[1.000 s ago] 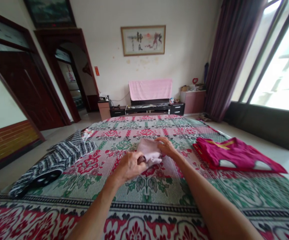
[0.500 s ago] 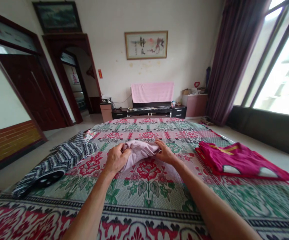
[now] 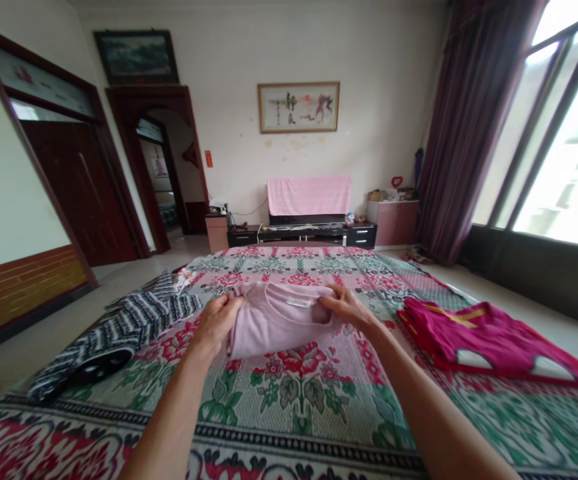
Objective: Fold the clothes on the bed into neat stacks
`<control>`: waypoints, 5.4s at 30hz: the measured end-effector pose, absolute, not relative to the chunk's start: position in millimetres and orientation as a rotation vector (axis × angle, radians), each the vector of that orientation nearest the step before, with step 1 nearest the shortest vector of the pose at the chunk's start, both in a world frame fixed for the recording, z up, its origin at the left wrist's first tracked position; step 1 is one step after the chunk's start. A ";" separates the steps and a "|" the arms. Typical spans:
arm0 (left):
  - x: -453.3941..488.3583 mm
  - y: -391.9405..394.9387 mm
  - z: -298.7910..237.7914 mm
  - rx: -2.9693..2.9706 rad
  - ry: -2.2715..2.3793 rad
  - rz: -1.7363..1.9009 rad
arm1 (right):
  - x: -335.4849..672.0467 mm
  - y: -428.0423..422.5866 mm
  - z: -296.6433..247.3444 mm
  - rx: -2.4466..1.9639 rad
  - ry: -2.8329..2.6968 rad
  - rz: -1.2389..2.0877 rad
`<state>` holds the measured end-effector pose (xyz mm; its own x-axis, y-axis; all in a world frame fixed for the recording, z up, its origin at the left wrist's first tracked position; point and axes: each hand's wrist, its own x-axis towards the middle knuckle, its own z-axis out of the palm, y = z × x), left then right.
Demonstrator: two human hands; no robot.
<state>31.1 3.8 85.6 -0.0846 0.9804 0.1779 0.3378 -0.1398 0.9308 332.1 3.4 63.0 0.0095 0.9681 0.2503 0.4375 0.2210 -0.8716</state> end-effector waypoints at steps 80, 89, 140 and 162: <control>24.5 17.9 7.5 2.010 2.159 0.589 | 336.8 27.2 -6.9 -1.512 -1.933 0.390; 33.2 22.7 0.0 1.989 2.092 0.868 | 329.5 25.8 -1.2 -1.458 -1.669 0.451; 15.1 51.7 -36.9 2.285 1.710 1.146 | 349.4 -34.0 -13.1 -1.348 -1.872 0.233; 13.9 56.0 -42.4 2.355 1.713 1.164 | 332.4 -35.1 -19.5 -1.482 -2.150 -0.030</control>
<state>13.9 56.0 -42.4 0.1275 0.8224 0.5545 0.8181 -0.4033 0.4099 332.4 -35.1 -19.5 -0.2630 0.8647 0.4280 0.8763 0.3997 -0.2690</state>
